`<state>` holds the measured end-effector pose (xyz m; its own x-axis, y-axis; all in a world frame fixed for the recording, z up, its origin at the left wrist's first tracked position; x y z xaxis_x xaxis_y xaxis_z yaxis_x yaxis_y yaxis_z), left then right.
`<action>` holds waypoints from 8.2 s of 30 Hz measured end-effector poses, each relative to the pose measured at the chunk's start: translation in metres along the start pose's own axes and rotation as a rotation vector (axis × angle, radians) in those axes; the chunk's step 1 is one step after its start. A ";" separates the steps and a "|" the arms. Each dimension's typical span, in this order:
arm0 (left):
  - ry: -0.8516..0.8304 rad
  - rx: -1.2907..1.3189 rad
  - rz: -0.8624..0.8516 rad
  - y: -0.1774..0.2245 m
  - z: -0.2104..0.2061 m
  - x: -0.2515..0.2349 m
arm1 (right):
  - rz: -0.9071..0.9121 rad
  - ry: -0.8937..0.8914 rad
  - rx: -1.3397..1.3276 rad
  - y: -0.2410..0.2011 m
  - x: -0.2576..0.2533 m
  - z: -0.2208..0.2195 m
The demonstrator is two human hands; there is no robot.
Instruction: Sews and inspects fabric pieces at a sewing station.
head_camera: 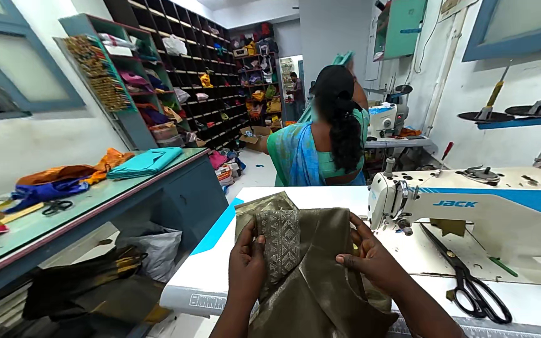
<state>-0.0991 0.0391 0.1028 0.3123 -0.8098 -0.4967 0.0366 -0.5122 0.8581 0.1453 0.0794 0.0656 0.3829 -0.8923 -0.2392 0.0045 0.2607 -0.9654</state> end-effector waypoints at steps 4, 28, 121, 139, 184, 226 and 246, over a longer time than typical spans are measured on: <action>0.001 -0.014 -0.100 0.007 -0.002 0.003 | 0.002 0.008 0.011 0.008 0.001 0.001; -0.037 0.301 0.013 0.000 -0.009 0.007 | 0.058 0.596 -0.152 -0.004 0.018 0.028; -0.407 -0.029 0.022 -0.007 -0.033 0.014 | 0.049 0.239 -0.015 0.001 0.023 0.036; -0.525 -0.125 0.332 -0.134 -0.050 0.010 | -0.346 0.181 0.471 0.100 -0.018 0.058; -0.600 -0.687 0.595 -0.135 -0.057 0.053 | -0.548 -0.443 1.095 0.086 0.018 0.022; -0.202 0.223 0.083 -0.041 -0.052 0.067 | 0.144 0.513 0.495 -0.015 0.093 0.115; -0.514 0.209 -0.165 0.003 -0.090 0.083 | 0.525 0.166 1.232 -0.051 0.068 -0.008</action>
<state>0.0127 -0.0041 0.0758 -0.1849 -0.7226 -0.6661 -0.1589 -0.6469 0.7458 0.1638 0.0028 0.0977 0.4804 -0.5967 -0.6427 0.7466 0.6628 -0.0573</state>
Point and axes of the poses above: each hand's wrist, its own x-axis away from the middle knuckle, its own z-axis out of the back of the hand, y = z × x, the point moved 9 cm from there along -x, towards the middle knuckle, and after that the axes turned 14 degrees about x, right-handed, at the moved point
